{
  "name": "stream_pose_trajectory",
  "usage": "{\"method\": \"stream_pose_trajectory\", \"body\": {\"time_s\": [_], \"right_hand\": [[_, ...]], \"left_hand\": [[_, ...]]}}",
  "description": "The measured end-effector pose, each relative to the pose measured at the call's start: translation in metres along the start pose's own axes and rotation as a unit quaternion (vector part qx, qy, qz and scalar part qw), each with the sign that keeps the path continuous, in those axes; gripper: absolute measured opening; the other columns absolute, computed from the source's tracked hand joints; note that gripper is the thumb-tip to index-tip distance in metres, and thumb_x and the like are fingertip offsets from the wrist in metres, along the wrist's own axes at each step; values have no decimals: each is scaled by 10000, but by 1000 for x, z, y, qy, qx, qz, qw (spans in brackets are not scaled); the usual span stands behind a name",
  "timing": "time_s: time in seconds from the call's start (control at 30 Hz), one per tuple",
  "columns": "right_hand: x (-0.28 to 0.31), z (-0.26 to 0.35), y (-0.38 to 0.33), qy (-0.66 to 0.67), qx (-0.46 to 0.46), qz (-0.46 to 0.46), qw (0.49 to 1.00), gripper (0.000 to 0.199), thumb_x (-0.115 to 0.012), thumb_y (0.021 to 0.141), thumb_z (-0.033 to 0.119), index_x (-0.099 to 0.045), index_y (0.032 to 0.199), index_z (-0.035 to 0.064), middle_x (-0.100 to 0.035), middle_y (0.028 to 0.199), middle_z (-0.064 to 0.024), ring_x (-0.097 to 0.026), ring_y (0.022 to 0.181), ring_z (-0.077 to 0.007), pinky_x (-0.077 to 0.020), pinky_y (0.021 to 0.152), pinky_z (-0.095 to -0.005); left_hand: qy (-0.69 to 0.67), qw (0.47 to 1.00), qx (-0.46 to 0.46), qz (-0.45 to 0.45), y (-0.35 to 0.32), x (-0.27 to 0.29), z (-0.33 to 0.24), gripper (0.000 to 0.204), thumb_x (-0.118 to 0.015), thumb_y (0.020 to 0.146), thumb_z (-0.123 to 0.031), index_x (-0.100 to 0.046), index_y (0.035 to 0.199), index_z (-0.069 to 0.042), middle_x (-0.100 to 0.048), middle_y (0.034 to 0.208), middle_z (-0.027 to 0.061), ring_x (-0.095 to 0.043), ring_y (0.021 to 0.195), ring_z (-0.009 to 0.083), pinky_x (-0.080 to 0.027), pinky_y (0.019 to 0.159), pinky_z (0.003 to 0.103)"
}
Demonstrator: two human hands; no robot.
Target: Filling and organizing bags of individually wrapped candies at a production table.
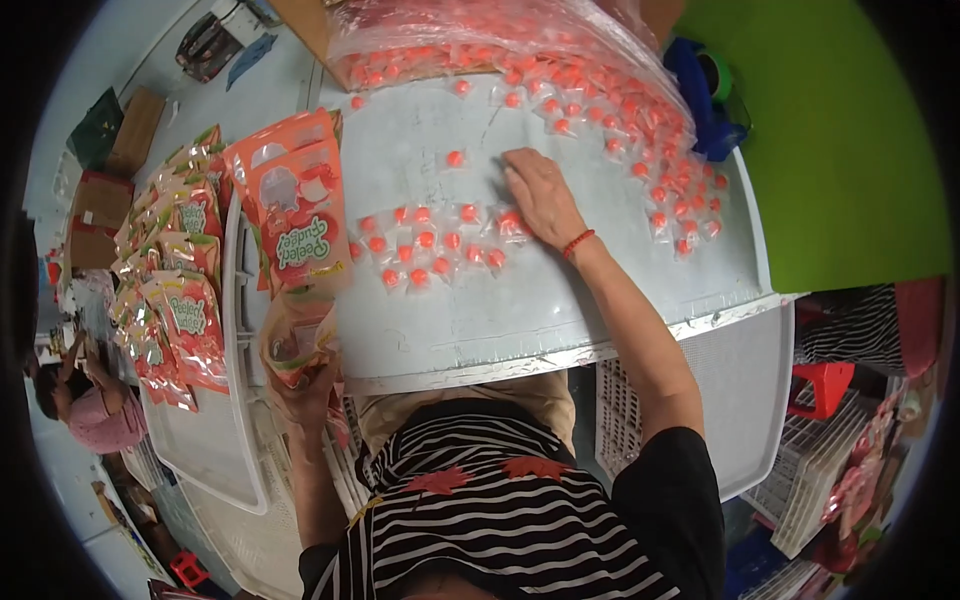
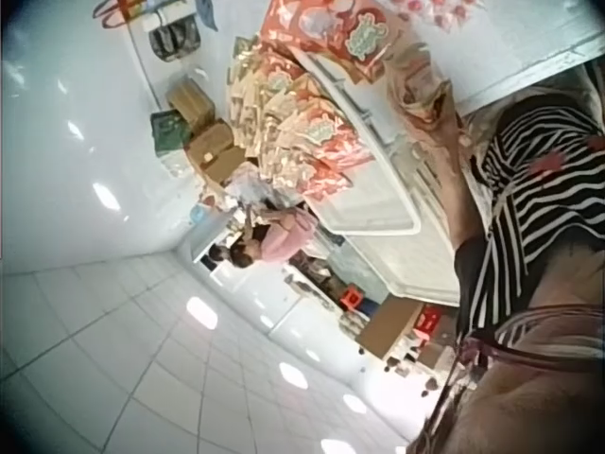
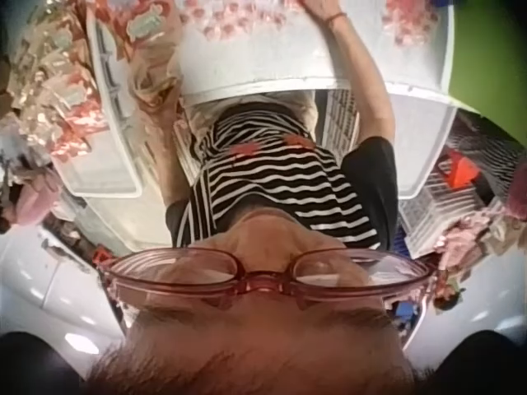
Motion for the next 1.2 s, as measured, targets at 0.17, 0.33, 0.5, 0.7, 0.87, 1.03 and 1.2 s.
{"method": "stream_pose_trajectory", "body": {"time_s": [0.17, 0.33, 0.5, 0.7, 0.87, 1.03, 1.2], "right_hand": [[-6, 17, 16, -21, 49, 15, 998, 509, -539, 908, 321, -452, 1306, 16, -458, 1323, -194, -416, 1239, -360, -322, 1053, -421], [-23, 28, -7, -40, 101, 19, 994, 616, -590, 868, 334, -389, 1361, 24, -363, 1381, -235, -363, 1259, -413, -303, 1060, -459], [-56, 48, 28, -89, 97, -16, 991, 588, -542, 891, 371, -388, 1383, 86, -306, 1446, -194, -289, 1331, -395, -241, 1102, -474], [-79, 56, 43, -111, 67, 202, 971, 599, -570, 858, 467, -456, 1347, 141, -344, 1423, -183, -281, 1326, -421, -230, 1092, -506], [-61, 91, -11, -199, 121, 206, 951, 728, -649, 769, 554, -462, 1349, 155, -368, 1397, -176, -300, 1308, -431, -263, 1054, -528], [-64, 100, -24, -192, 144, 91, 966, 557, -683, 732, 405, -570, 1196, 117, -511, 1224, -155, -451, 1145, -345, -374, 940, -475], [-73, 102, -18, -182, 160, 28, 970, 318, -674, 748, 227, -609, 1035, 107, -560, 1005, -98, -556, 896, -248, -490, 695, -359]], "left_hand": [[73, 994, -83, -9, 2, 6, -17, 897, -855, 612, -84, -357, 1355, -6, -574, 1170, 174, -603, 1021, 244, -494, 872, 338], [38, 999, -34, -20, 5, 15, -3, 922, -865, 606, -99, -342, 1358, 6, -575, 1171, 185, -609, 1024, 266, -506, 856, 351], [54, 998, -32, 0, 1, 7, -12, 930, -871, 604, -114, -339, 1357, 6, -576, 1170, 193, -612, 1024, 275, -509, 858, 356], [64, 994, -90, -1, 9, 6, -33, 949, -883, 602, -150, -328, 1354, 15, -562, 1192, 200, -605, 1039, 296, -505, 861, 369], [161, 955, -251, 5, 21, -23, -75, 1047, -909, 548, -244, -308, 1369, 2, -442, 1324, 208, -462, 1198, 371, -400, 978, 447], [129, 929, -345, -33, 32, -49, -89, 1100, -907, 527, -294, -283, 1378, 16, -428, 1325, 217, -439, 1210, 384, -385, 988, 457], [66, 958, -280, 23, 46, -62, -71, 1097, -898, 533, -303, -278, 1379, 21, -430, 1320, 221, -452, 1188, 383, -384, 983, 460]]}}
Point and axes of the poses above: each hand's wrist, its own y-axis towards the middle knuckle, its own x-axis out of the back of the hand, z = x × y, the point moved 7 cm from there along y, towards the middle knuckle
